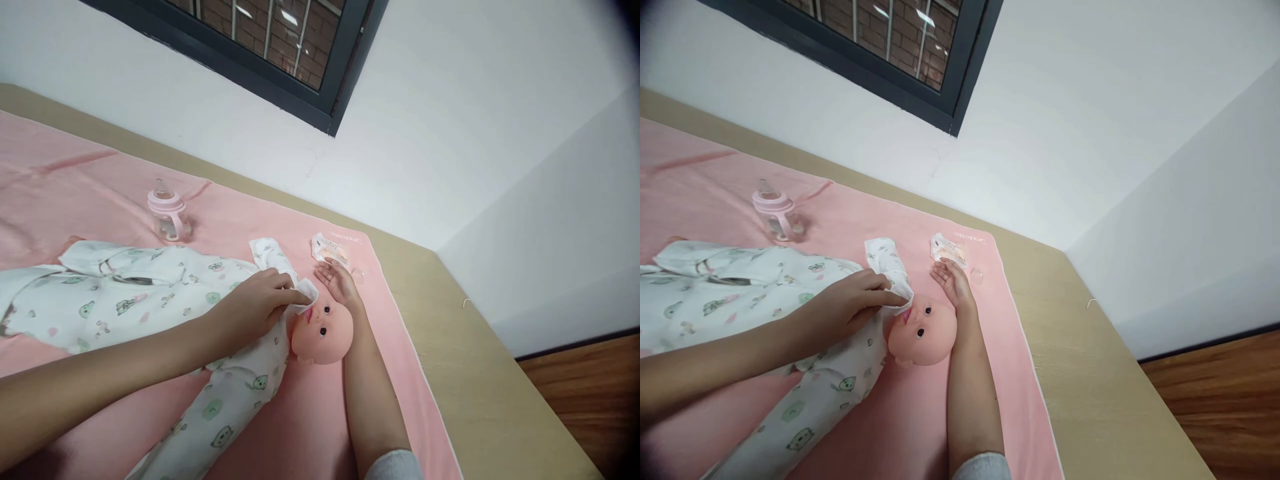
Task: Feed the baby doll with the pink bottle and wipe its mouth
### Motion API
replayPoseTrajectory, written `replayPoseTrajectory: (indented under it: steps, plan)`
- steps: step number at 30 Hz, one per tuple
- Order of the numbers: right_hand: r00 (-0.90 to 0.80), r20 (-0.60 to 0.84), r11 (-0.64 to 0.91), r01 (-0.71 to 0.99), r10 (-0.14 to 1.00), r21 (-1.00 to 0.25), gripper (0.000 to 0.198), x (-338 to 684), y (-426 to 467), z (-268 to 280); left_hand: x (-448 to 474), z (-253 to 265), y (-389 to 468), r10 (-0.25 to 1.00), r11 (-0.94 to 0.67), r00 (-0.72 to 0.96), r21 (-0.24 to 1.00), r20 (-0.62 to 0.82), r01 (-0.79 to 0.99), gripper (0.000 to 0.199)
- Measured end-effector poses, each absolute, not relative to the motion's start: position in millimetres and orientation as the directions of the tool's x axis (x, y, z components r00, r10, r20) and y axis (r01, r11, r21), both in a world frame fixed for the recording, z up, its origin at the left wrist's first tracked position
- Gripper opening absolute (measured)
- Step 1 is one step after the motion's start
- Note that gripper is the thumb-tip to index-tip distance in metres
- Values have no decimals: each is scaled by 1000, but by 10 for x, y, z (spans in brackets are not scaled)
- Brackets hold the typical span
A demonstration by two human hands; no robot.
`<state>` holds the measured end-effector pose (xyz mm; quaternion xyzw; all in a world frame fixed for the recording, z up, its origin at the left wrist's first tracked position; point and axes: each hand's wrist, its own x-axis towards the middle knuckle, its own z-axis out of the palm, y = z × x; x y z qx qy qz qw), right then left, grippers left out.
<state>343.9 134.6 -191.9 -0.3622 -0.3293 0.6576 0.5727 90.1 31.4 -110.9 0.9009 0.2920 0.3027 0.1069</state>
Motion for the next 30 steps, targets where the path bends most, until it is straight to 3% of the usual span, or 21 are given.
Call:
replayPoseTrajectory:
  steps: [6,30]
  plan:
    - [-87,-99,-130,-512,991,-849,24,3441,1338,-1915,896,-1021,217,605,-786,663,462,441,411,45]
    - [-100,-82,-121,-502,992,-857,31,3444,1351,-1924,909,-1101,296,617,-774,648,493,447,398,45]
